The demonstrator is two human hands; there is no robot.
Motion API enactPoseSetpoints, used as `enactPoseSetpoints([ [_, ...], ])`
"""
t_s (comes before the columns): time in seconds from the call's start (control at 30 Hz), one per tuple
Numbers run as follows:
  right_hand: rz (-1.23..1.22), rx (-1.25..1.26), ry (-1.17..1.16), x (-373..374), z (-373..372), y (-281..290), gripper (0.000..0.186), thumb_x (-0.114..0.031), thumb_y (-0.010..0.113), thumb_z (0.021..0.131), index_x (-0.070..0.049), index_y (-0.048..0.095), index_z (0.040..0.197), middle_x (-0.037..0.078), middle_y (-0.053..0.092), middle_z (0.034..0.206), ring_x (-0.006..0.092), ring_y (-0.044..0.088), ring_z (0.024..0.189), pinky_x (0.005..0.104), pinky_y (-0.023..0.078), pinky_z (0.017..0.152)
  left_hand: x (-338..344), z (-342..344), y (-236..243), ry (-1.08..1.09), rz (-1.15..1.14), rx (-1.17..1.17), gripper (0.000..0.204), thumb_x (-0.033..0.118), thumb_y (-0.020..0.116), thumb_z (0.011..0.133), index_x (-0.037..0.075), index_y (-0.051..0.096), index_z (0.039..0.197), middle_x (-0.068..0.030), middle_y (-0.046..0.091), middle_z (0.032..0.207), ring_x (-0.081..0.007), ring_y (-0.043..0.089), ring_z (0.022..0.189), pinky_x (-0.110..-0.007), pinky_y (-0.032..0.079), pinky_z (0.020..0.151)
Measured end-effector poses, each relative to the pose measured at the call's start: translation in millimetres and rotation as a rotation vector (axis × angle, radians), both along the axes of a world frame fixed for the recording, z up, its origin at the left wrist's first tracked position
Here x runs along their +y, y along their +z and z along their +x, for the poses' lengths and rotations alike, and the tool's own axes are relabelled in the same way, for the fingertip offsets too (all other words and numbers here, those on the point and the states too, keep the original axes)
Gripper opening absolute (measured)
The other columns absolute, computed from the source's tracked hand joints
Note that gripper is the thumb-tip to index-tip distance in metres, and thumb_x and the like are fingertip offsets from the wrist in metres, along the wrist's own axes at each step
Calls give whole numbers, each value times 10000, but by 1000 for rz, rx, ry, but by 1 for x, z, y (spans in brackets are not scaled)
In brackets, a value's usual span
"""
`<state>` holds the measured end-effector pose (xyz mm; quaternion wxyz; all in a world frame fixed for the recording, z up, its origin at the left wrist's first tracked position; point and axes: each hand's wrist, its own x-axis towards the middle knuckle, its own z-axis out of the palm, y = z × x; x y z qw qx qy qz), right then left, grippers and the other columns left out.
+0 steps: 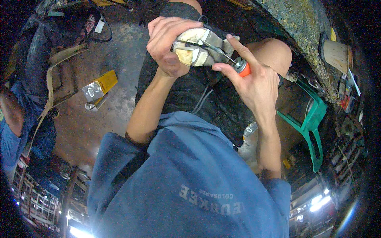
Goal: The person uses a red-handled tool to scrape and clean the sole of a sneaker. They hold the shoe with one hand and work the tool along the tread and edges of the sole, removing debris and residue.
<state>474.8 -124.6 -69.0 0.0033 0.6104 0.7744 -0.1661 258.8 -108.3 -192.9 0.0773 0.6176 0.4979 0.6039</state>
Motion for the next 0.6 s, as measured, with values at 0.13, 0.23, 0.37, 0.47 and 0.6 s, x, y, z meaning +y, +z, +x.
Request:
enactPoseSetpoints([
  [0.13, -47, 51, -6, -2, -2, 5, 771, -724, 828, 838, -408, 677, 1525, 177, 811, 839, 400, 790, 747, 487, 612, 668, 1, 1, 0, 2, 12, 0, 1017, 781, 150, 1096, 57, 855, 985, -101, 813, 893, -312, 764, 869, -439, 488, 944],
  [0.23, -36, 69, 8, -1, -4, 5, 775, -720, 829, 837, -417, 668, 1532, 158, 814, 836, 386, 793, 740, 483, 615, 666, 0, 1, 0, -1, 6, -1, 1008, 771, 154, 1101, 55, 854, 984, -101, 812, 890, -309, 765, 869, -437, 490, 945],
  [0.37, -52, 18, 31, 1, -8, 14, 767, -719, 830, 835, -409, 682, 1520, 141, 809, 833, 384, 789, 728, 474, 611, 659, 0, 1, -1, -17, 1, -32, 1000, 758, 158, 1107, 47, 851, 980, -104, 810, 881, -306, 768, 865, -434, 494, 942],
  [0.47, -2, -51, 33, 14, -3, 29, 753, -707, 838, 834, -388, 703, 1503, 145, 804, 869, 378, 779, 712, 466, 606, 668, 1, 4, -1, -17, 2, -79, 982, 722, 157, 1116, 40, 849, 978, -110, 810, 880, -307, 768, 861, -431, 498, 942],
  [0.6, 75, 232, 121, 44, 6, 45, 696, -650, 860, 856, -338, 739, 1467, 155, 811, 943, 321, 819, 863, 428, 614, 796, 2, 6, 1, 1, -10, -166, 903, 625, 184, 1121, 28, 845, 971, -122, 818, 894, -315, 766, 854, -430, 509, 936],
])
